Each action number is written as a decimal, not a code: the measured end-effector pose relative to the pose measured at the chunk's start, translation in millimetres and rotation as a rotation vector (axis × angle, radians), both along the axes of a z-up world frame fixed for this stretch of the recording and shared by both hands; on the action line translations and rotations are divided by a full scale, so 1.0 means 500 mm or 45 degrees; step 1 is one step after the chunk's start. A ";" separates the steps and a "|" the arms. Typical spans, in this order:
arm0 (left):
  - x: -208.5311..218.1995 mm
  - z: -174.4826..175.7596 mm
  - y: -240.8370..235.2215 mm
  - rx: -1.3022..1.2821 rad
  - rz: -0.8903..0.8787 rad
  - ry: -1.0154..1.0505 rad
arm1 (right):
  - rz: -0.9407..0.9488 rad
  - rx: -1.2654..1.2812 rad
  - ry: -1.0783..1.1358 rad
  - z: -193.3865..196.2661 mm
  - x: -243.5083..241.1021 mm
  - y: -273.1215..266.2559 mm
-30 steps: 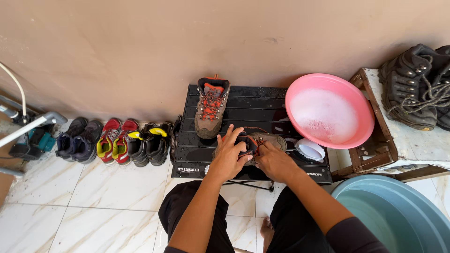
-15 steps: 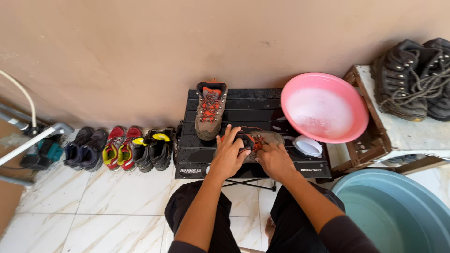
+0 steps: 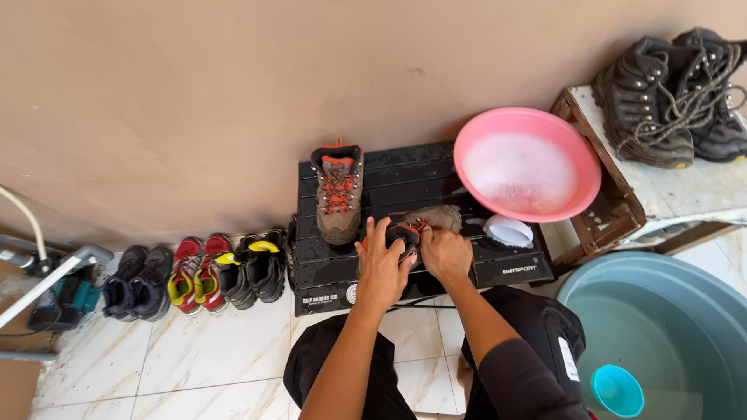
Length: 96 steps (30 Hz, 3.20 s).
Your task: The person scrubs a brown hiking boot with a brush, focusing on the laces and upper sections. They repeatedly dip the brush into a pink basin of soapy water to clean the shoe thoroughly.
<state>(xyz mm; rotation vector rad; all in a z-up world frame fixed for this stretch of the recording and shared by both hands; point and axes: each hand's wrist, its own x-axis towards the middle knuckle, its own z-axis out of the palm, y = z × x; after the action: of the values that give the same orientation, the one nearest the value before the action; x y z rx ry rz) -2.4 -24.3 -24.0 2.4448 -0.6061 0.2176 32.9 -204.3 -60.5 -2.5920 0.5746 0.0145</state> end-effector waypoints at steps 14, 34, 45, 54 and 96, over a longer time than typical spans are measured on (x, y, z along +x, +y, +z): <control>0.012 -0.060 -0.024 0.009 0.003 -0.094 | -0.137 0.160 0.013 -0.099 0.061 -0.046; -0.010 -0.011 -0.019 0.203 0.100 -0.084 | 0.489 0.547 -0.127 -0.009 -0.049 -0.065; -0.010 -0.032 -0.036 0.207 0.173 -0.156 | -0.190 0.429 0.067 0.010 -0.013 -0.016; -0.017 -0.020 -0.028 0.165 -0.013 -0.073 | -0.229 0.327 0.110 -0.013 -0.002 -0.007; 0.029 0.038 0.032 -0.237 0.012 0.181 | 0.689 0.522 -0.802 0.044 -0.078 -0.022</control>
<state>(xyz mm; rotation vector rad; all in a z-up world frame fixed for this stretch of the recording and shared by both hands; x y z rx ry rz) 12.1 -8.2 -5.1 2.2612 -0.4898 0.0975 -6.3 -215.3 -38.6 -2.1035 -0.3279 -0.4386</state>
